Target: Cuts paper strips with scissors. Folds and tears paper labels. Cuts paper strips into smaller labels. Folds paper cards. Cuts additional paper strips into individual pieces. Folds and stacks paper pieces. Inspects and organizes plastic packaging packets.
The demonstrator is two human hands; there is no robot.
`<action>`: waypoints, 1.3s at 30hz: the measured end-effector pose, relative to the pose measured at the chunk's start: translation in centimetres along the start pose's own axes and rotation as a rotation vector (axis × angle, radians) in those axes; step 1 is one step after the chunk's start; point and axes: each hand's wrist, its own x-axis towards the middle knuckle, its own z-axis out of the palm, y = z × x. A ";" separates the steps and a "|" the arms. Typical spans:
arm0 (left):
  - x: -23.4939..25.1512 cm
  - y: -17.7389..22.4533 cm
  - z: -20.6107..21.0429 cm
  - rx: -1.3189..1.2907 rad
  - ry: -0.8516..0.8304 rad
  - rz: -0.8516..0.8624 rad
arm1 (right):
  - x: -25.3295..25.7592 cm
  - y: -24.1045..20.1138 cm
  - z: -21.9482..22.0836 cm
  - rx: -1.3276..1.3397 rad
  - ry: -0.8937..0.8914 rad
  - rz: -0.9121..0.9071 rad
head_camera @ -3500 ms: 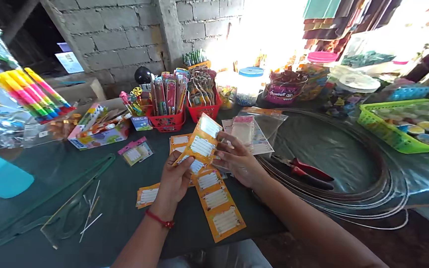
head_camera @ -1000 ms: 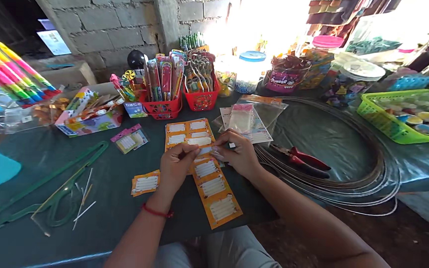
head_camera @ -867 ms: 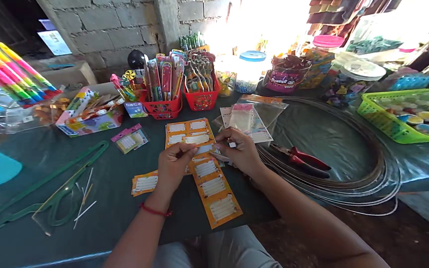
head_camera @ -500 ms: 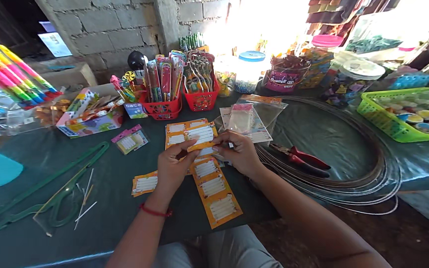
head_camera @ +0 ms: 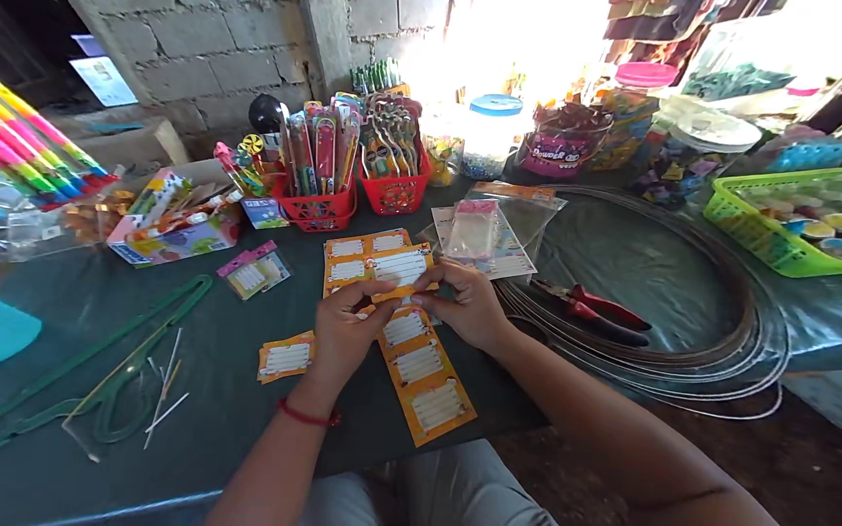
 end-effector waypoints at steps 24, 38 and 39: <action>-0.3 -0.3 0.6 0.128 0.065 0.087 | -0.5 0.6 1.0 -0.261 0.124 -0.166; 0.2 -0.3 -0.6 0.217 0.110 -0.005 | 0.2 0.3 -0.8 -0.348 0.115 -0.129; 0.4 -0.2 -0.8 0.236 0.108 -0.015 | 0.3 0.3 -1.1 -0.360 0.093 -0.128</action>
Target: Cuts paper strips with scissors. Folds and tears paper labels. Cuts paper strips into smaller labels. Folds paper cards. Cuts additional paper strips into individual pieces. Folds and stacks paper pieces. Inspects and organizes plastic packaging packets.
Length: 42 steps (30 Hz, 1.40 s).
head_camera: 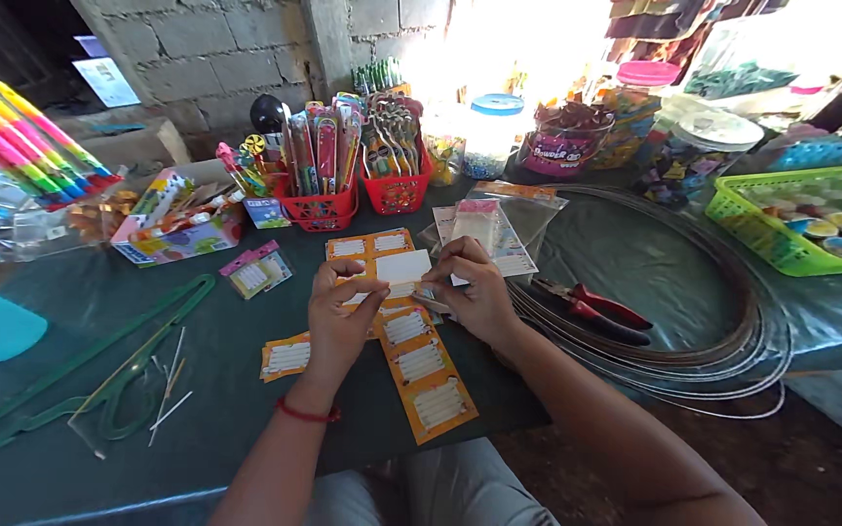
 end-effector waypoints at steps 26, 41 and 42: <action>0.3 1.1 0.1 -0.312 -0.158 -0.248 | 0.3 -0.1 0.0 0.360 -0.175 0.235; -0.4 0.9 0.6 -0.202 -0.139 -0.080 | -0.1 0.0 0.5 0.374 -0.144 0.131; -0.4 0.8 0.6 -0.193 -0.131 -0.073 | -0.1 0.1 0.5 0.366 -0.149 0.114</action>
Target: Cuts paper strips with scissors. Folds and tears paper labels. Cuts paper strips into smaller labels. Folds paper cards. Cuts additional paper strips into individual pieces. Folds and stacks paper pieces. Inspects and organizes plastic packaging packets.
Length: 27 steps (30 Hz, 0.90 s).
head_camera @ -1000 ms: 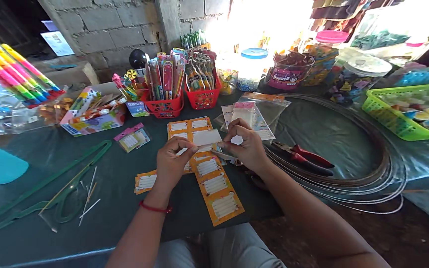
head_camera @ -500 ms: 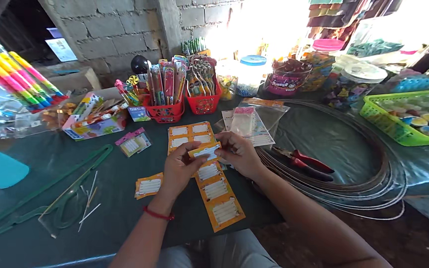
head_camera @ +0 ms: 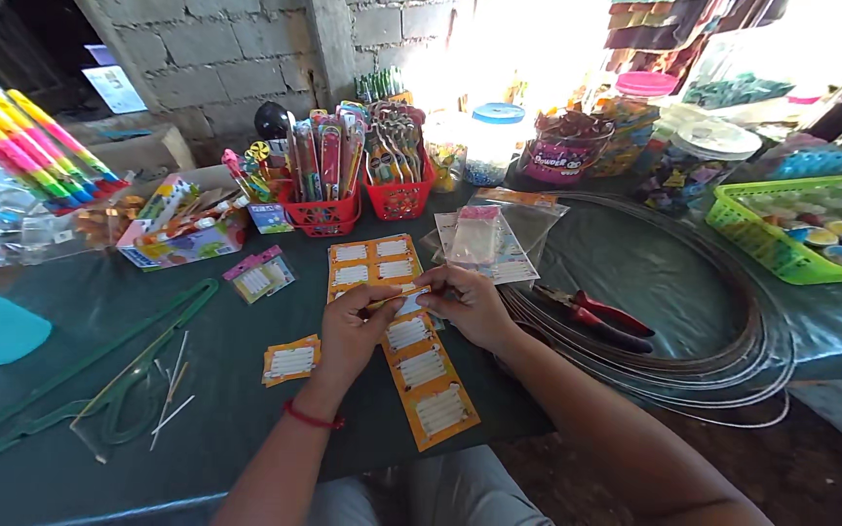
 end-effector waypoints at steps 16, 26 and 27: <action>0.6 0.8 -1.4 0.055 -0.057 0.236 | 0.4 -1.9 -1.3 -0.243 -0.053 -0.252; -9.4 8.7 -2.5 0.170 -0.028 0.440 | -7.4 -9.2 -0.4 -0.222 -0.079 -0.525; -10.7 9.0 -2.8 0.206 -0.028 0.449 | -8.5 -9.4 -0.2 -0.216 -0.072 -0.526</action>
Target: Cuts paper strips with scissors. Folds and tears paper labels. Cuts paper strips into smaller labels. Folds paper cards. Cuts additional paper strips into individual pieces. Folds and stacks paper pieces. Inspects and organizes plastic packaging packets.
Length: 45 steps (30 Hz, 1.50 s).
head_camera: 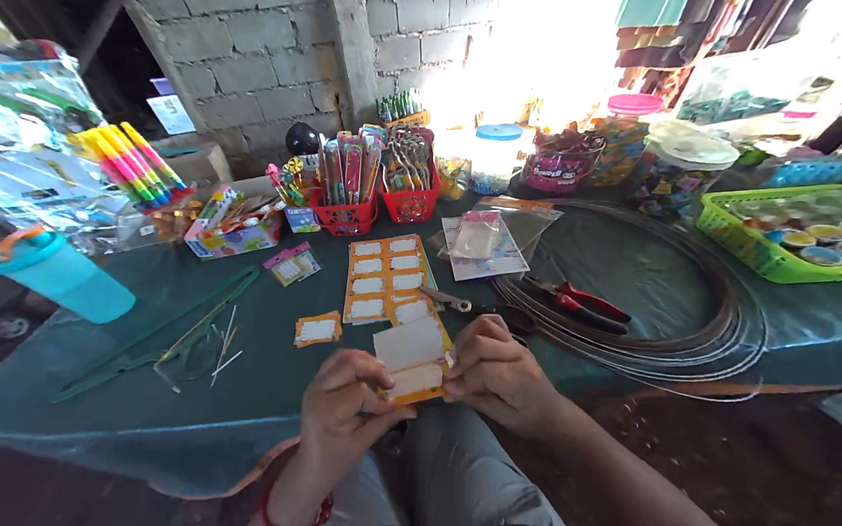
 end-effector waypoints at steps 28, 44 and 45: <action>-7.3 2.3 1.2 -0.281 0.129 -0.729 | -6.1 -3.5 5.7 1.001 0.380 0.995; -9.2 3.1 -0.4 -0.390 0.024 -0.726 | -6.5 -4.1 6.0 1.097 0.308 1.016; -9.3 3.2 -0.4 -0.378 0.019 -0.716 | -6.6 -4.2 6.0 1.011 0.314 0.970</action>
